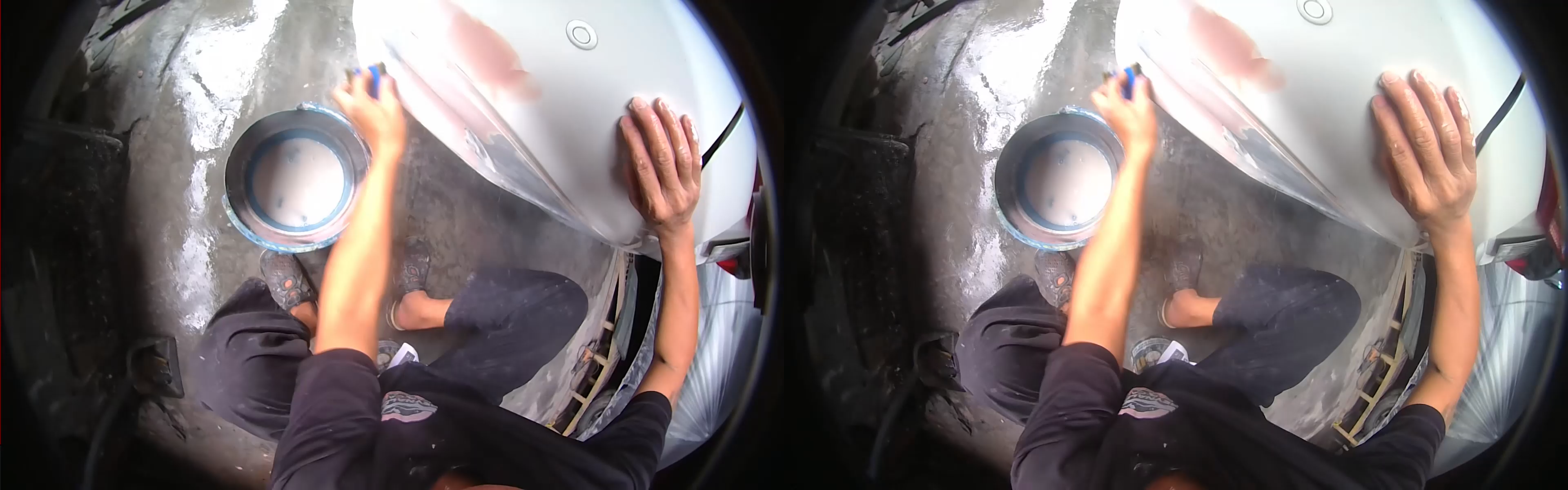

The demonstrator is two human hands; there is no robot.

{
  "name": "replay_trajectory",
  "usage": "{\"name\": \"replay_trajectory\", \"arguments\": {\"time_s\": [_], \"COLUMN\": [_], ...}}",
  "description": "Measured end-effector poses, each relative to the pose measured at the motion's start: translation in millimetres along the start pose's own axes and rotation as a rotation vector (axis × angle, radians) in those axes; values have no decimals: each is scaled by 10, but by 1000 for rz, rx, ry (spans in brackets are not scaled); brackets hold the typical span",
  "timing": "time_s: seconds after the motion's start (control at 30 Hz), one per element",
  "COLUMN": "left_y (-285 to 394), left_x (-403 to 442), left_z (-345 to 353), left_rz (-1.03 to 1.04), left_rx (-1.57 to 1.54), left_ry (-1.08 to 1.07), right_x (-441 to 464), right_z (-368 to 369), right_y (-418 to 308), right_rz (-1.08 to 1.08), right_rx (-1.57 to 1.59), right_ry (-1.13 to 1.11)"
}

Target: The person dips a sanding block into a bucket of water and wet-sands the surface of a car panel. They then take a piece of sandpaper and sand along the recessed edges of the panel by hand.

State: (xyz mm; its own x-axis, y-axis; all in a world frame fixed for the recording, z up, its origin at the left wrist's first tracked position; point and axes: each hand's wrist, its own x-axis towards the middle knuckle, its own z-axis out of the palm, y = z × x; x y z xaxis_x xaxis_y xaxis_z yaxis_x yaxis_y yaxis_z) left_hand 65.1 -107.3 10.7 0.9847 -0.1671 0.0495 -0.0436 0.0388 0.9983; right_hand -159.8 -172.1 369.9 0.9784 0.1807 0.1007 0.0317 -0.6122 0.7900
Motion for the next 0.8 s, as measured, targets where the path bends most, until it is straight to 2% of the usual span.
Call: {"name": "replay_trajectory", "arguments": {"time_s": [0.03, 0.1, 0.2, 0.27, 0.37, 0.4, 0.5, 0.57, 0.63, 0.73, 0.77, 0.8], "left_y": [-95, -2, -188, -131, -103, -36, 95, -80, -99, -72, -36, -19], "left_x": [-315, -887, -391, 154, 208, -21, -923, -714, -55, 100, -74, -348], "left_z": [49, 9, 62, 21, 46, 24, 34, 126, 60, 42, 14, 83], "left_rz": [93, 78, 184, 61, 64, 41, 13, 13, -106, 17, -86, -41], "left_rx": [72, 30, 33, -62, 7, 94, -20, -110, -17, 97, 96, 62], "left_ry": [14, -60, -4, -17, 82, 12, -36, -13, 25, 56, 17, 31], "right_x": [5, -21, -19, -14, -12, -15, -20, -13, -61, -24, -28, -11], "right_z": [25, 21, 44, 19, 5, 26, 26, 55, 29, 28, 19, 27], "right_y": [8, -7, 24, 3, -4, 4, -10, 10, -12, 4, 0, 11], "right_rz": [-7, -6, -13, -8, -1, -11, 11, 5, 15, 14, 30, 33], "right_rx": [7, 11, -5, -19, 0, 9, 6, 2, 12, -8, -7, -1], "right_ry": [22, 14, 12, -13, -21, 4, -3, 10, -9, 9, 12, 35]}}
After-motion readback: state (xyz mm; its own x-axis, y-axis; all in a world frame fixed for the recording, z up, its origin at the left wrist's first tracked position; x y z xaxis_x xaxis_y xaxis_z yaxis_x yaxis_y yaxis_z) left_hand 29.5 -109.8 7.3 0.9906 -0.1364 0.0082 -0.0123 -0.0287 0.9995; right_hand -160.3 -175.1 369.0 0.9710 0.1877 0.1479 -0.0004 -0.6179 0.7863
